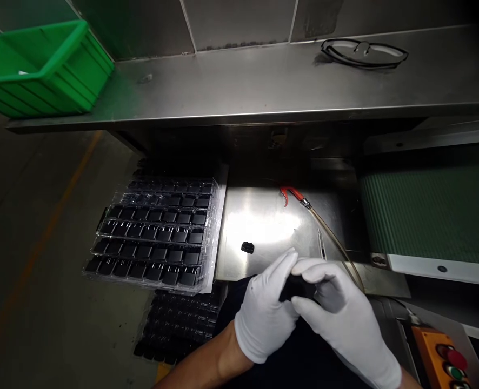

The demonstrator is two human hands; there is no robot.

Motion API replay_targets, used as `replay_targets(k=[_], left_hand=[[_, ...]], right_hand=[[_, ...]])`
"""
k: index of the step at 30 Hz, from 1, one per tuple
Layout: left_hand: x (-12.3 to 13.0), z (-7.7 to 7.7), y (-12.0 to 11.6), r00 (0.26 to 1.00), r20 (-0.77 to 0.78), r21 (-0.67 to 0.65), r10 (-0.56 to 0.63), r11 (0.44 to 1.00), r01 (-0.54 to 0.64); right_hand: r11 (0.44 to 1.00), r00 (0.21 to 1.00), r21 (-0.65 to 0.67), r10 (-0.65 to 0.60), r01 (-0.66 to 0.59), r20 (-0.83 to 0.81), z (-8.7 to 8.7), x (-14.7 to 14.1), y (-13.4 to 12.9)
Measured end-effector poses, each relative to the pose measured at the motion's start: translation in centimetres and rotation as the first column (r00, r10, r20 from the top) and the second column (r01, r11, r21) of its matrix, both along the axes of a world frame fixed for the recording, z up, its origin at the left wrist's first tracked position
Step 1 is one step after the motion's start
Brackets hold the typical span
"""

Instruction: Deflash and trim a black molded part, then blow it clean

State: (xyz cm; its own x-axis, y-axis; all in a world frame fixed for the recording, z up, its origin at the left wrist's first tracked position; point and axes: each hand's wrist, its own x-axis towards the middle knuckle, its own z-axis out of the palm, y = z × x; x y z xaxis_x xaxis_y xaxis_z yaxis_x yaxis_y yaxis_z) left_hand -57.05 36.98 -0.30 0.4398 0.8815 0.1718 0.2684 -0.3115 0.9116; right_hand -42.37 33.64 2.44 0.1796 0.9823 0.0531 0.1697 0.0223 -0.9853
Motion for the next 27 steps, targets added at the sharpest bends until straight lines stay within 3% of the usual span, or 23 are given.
replay_targets(k=[6, 15, 19, 27], left_hand=[[-0.2, -0.1, 0.2, 0.999, 0.007, 0.072, 0.037, 0.997, -0.037], [-0.4, 0.5, 0.8, 0.993, 0.113, 0.026, 0.038, 0.999, -0.041], [-0.4, 1.0, 1.1, 0.996, 0.08, -0.026, 0.039, 0.999, -0.037], [-0.6, 0.9, 1.4, 0.997, -0.062, -0.032, -0.04, 0.999, 0.038]], right_hand=[[0.988, 0.99, 0.078, 0.136, -0.132, -0.047, 0.0, 0.5, -0.9], [0.942, 0.951, 0.265, 0.13, -0.207, 0.281, -0.3, 0.8, -1.3], [0.92, 0.851, 0.246, 0.149, -0.307, 0.503, 0.8, 1.1, -0.8], [0.925, 0.754, 0.083, 0.247, -0.37, 0.609, 2.7, 0.8, 0.6]])
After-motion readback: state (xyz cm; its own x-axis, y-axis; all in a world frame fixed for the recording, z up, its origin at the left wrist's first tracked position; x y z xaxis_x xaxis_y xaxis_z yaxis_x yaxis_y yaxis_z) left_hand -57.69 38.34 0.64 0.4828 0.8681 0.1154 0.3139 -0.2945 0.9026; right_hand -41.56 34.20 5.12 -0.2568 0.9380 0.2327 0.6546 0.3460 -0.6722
